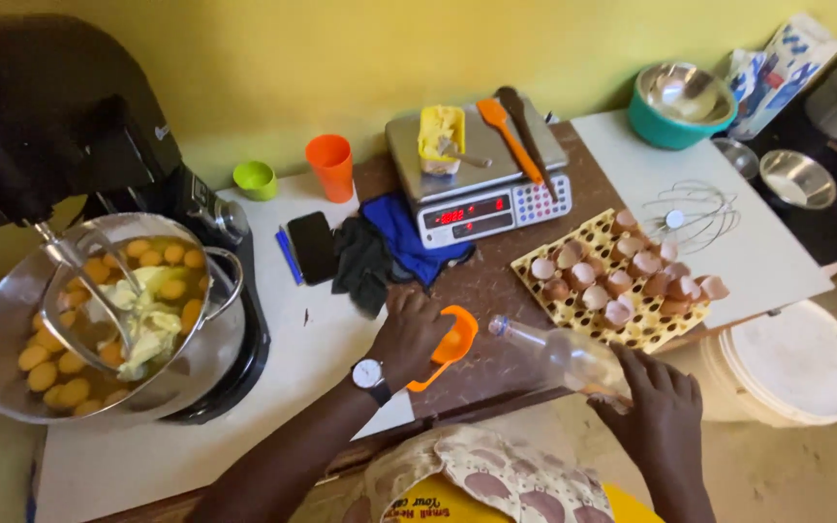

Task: Cracking an egg into a mixer bowl, pouring liquid from a bottle, and starting a stand mixer.

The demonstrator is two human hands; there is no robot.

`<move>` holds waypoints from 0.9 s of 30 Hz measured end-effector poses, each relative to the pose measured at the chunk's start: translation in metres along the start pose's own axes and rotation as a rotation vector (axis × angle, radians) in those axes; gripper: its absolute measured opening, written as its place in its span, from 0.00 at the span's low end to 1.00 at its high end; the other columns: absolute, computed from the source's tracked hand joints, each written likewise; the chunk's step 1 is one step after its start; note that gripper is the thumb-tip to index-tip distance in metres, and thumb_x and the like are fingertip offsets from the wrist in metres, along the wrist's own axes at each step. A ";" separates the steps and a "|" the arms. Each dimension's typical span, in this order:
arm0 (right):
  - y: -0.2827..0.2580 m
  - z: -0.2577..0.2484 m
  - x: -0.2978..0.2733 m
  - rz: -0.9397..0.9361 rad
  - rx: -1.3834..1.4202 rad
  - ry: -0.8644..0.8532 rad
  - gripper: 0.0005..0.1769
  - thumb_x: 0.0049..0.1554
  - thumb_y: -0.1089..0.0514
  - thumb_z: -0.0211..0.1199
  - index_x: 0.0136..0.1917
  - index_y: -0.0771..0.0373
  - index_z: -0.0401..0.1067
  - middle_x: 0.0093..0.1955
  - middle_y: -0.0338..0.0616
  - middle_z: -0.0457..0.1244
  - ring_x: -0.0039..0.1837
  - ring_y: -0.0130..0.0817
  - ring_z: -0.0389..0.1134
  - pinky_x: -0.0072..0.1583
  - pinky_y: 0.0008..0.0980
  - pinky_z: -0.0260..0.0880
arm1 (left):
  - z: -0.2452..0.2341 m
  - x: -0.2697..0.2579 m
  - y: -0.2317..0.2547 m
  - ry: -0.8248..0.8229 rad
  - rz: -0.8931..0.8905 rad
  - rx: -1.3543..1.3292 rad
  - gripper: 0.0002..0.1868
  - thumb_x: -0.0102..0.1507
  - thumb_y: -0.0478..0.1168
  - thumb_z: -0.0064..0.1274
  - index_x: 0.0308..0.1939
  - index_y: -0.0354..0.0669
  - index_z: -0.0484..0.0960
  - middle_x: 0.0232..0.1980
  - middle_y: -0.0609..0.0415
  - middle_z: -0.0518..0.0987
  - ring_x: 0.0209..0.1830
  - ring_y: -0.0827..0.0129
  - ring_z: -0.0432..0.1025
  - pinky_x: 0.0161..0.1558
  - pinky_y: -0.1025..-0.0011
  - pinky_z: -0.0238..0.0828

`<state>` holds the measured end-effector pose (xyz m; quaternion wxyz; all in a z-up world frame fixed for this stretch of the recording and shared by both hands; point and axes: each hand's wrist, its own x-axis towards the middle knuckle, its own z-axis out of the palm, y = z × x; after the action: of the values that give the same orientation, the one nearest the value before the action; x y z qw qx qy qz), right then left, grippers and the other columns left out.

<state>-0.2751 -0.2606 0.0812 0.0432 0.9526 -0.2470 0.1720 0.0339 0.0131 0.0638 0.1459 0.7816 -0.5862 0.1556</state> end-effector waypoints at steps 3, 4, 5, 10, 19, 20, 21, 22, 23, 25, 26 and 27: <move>0.020 0.002 0.004 -0.017 0.021 0.018 0.59 0.41 0.32 0.81 0.83 0.38 0.68 0.72 0.39 0.71 0.69 0.49 0.72 0.69 0.50 0.69 | -0.011 0.011 0.002 -0.024 0.098 0.098 0.42 0.33 0.50 0.85 0.48 0.48 0.83 0.47 0.47 0.78 0.48 0.47 0.70 0.64 0.44 0.65; 0.024 0.004 0.002 -0.025 0.045 0.038 0.57 0.42 0.32 0.81 0.83 0.37 0.68 0.72 0.37 0.71 0.68 0.48 0.72 0.69 0.49 0.69 | -0.017 0.012 0.002 -0.051 0.148 0.128 0.43 0.32 0.50 0.85 0.48 0.46 0.82 0.45 0.46 0.77 0.45 0.48 0.70 0.58 0.47 0.66; 0.031 0.005 0.005 -0.027 0.052 0.042 0.57 0.42 0.32 0.81 0.83 0.37 0.68 0.72 0.37 0.71 0.68 0.48 0.72 0.69 0.49 0.69 | -0.019 0.017 0.003 -0.052 0.147 0.136 0.43 0.32 0.50 0.85 0.48 0.46 0.82 0.45 0.46 0.77 0.45 0.48 0.70 0.58 0.47 0.66; 0.051 0.005 0.007 -0.051 0.063 0.035 0.58 0.41 0.32 0.81 0.83 0.37 0.69 0.73 0.38 0.70 0.72 0.47 0.71 0.71 0.50 0.68 | -0.022 0.023 0.009 -0.228 0.157 0.224 0.41 0.41 0.53 0.82 0.56 0.49 0.84 0.54 0.48 0.82 0.56 0.49 0.72 0.64 0.46 0.64; 0.069 0.020 0.027 -0.125 0.042 0.022 0.59 0.41 0.32 0.79 0.84 0.35 0.67 0.75 0.33 0.68 0.71 0.46 0.69 0.76 0.55 0.66 | -0.033 0.031 0.022 -0.227 0.088 0.271 0.40 0.43 0.51 0.83 0.55 0.46 0.82 0.55 0.47 0.79 0.56 0.46 0.71 0.61 0.46 0.65; 0.070 0.022 0.030 -0.130 0.049 0.020 0.59 0.41 0.32 0.79 0.84 0.35 0.67 0.75 0.33 0.68 0.71 0.46 0.69 0.76 0.55 0.66 | -0.036 0.033 0.024 -0.233 0.082 0.275 0.40 0.43 0.51 0.83 0.55 0.46 0.82 0.55 0.47 0.79 0.56 0.46 0.71 0.61 0.46 0.65; 0.071 0.023 0.031 -0.141 0.062 0.031 0.57 0.42 0.32 0.79 0.83 0.36 0.68 0.74 0.34 0.69 0.72 0.46 0.70 0.74 0.53 0.68 | -0.038 0.035 0.026 -0.244 0.075 0.303 0.40 0.44 0.53 0.82 0.56 0.48 0.82 0.54 0.48 0.80 0.56 0.47 0.72 0.61 0.47 0.66; 0.072 0.026 0.033 -0.154 0.075 0.043 0.55 0.42 0.32 0.79 0.82 0.37 0.69 0.74 0.35 0.70 0.72 0.46 0.71 0.71 0.51 0.70 | -0.039 0.036 0.028 -0.255 0.067 0.331 0.40 0.46 0.54 0.81 0.57 0.49 0.81 0.54 0.50 0.80 0.56 0.49 0.72 0.62 0.49 0.66; 0.073 0.029 0.033 -0.161 0.082 0.043 0.55 0.42 0.32 0.79 0.82 0.37 0.69 0.74 0.35 0.70 0.72 0.46 0.71 0.71 0.51 0.70 | -0.034 0.032 0.029 -0.259 0.060 0.336 0.40 0.46 0.54 0.81 0.57 0.49 0.81 0.54 0.50 0.80 0.56 0.49 0.72 0.62 0.49 0.66; 0.077 0.032 0.035 -0.168 0.090 0.016 0.59 0.41 0.32 0.80 0.84 0.37 0.67 0.74 0.35 0.69 0.72 0.47 0.70 0.73 0.53 0.69 | -0.024 0.029 0.030 -0.245 0.056 0.315 0.21 0.54 0.37 0.72 0.49 0.46 0.85 0.54 0.47 0.80 0.57 0.49 0.72 0.66 0.44 0.66; 0.079 0.036 0.035 -0.172 0.091 0.019 0.59 0.41 0.32 0.80 0.84 0.37 0.67 0.74 0.35 0.69 0.72 0.47 0.70 0.73 0.53 0.69 | -0.019 0.027 0.030 -0.243 0.052 0.319 0.21 0.54 0.37 0.72 0.49 0.46 0.85 0.54 0.47 0.80 0.57 0.49 0.72 0.66 0.44 0.66; 0.082 0.039 0.036 -0.173 0.092 0.019 0.57 0.42 0.31 0.79 0.83 0.37 0.67 0.73 0.35 0.69 0.73 0.46 0.70 0.74 0.53 0.69 | -0.014 0.024 0.029 -0.244 0.049 0.306 0.19 0.56 0.36 0.72 0.50 0.45 0.86 0.55 0.46 0.82 0.57 0.48 0.73 0.67 0.44 0.66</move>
<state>-0.2735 -0.3548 0.0568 0.0162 0.9697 -0.1553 0.1880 0.0116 -0.0101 0.0877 -0.0507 0.7933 -0.5877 0.1506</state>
